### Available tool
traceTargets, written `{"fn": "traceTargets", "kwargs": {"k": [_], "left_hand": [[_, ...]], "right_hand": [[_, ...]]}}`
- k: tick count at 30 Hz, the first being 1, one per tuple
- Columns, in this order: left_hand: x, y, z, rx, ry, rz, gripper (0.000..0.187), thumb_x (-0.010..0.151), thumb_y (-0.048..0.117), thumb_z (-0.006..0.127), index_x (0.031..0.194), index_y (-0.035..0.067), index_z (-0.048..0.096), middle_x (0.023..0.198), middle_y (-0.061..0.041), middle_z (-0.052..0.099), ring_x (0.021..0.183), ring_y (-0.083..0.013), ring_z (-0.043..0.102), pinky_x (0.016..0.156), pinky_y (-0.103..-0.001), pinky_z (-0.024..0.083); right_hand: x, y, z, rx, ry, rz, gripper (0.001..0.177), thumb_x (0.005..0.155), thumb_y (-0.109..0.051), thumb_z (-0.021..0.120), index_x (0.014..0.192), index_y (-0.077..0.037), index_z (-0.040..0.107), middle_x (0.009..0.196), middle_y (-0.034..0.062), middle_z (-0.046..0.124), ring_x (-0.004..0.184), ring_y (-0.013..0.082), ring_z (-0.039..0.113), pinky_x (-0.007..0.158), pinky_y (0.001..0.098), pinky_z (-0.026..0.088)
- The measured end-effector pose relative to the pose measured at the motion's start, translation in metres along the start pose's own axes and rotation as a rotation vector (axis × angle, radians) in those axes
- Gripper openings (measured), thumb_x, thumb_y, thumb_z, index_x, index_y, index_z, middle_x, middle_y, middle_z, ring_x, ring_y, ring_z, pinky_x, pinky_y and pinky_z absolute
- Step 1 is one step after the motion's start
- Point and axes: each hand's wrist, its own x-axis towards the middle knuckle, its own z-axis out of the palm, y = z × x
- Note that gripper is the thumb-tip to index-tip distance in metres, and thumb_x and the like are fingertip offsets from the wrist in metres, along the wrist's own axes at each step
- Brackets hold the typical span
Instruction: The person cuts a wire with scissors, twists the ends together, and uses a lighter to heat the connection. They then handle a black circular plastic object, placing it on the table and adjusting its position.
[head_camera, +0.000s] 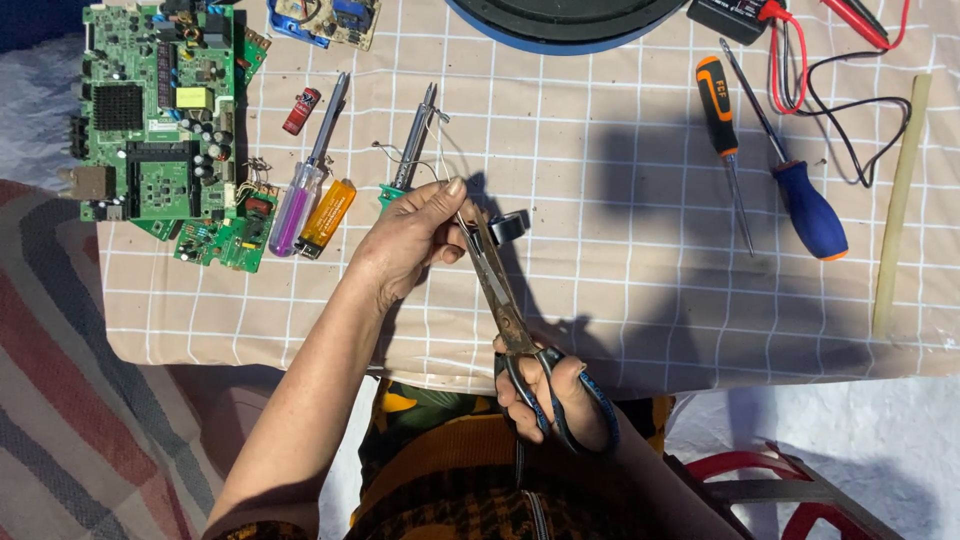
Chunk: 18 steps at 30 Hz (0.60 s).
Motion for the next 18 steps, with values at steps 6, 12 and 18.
{"fn": "traceTargets", "kwargs": {"k": [6,12,18], "left_hand": [[-0.001,0.004,-0.001,0.003,-0.043,0.003,0.029,0.102,0.032,0.062,0.086,0.008,0.065,0.082,-0.008,0.073,0.055,-0.0119,0.066,0.040,-0.018,0.040],[-0.001,0.004,0.000,0.054,0.010,0.013,0.024,0.101,0.030,0.064,0.089,0.010,0.068,0.089,-0.007,0.076,0.055,-0.0109,0.065,0.042,-0.018,0.040],[-0.002,0.004,0.003,0.078,0.001,0.048,0.024,0.102,0.028,0.063,0.091,0.008,0.070,0.085,-0.007,0.075,0.054,-0.0100,0.062,0.041,-0.018,0.038]], "right_hand": [[0.008,0.035,-0.063,0.154,-0.155,0.033,0.103,0.067,-0.077,0.072,0.144,-0.013,0.049,0.097,0.0117,0.069,0.050,0.0182,0.056,0.035,0.0330,0.044],[0.004,0.040,-0.067,0.109,-0.069,0.092,0.115,0.057,-0.086,0.066,0.146,-0.015,0.047,0.090,0.0097,0.066,0.042,0.0140,0.050,0.031,0.0293,0.039],[0.000,0.007,-0.014,0.021,0.087,0.061,0.109,0.057,-0.083,0.070,0.137,-0.009,0.056,0.081,0.0116,0.062,0.042,0.0115,0.046,0.031,0.0239,0.037]]}}
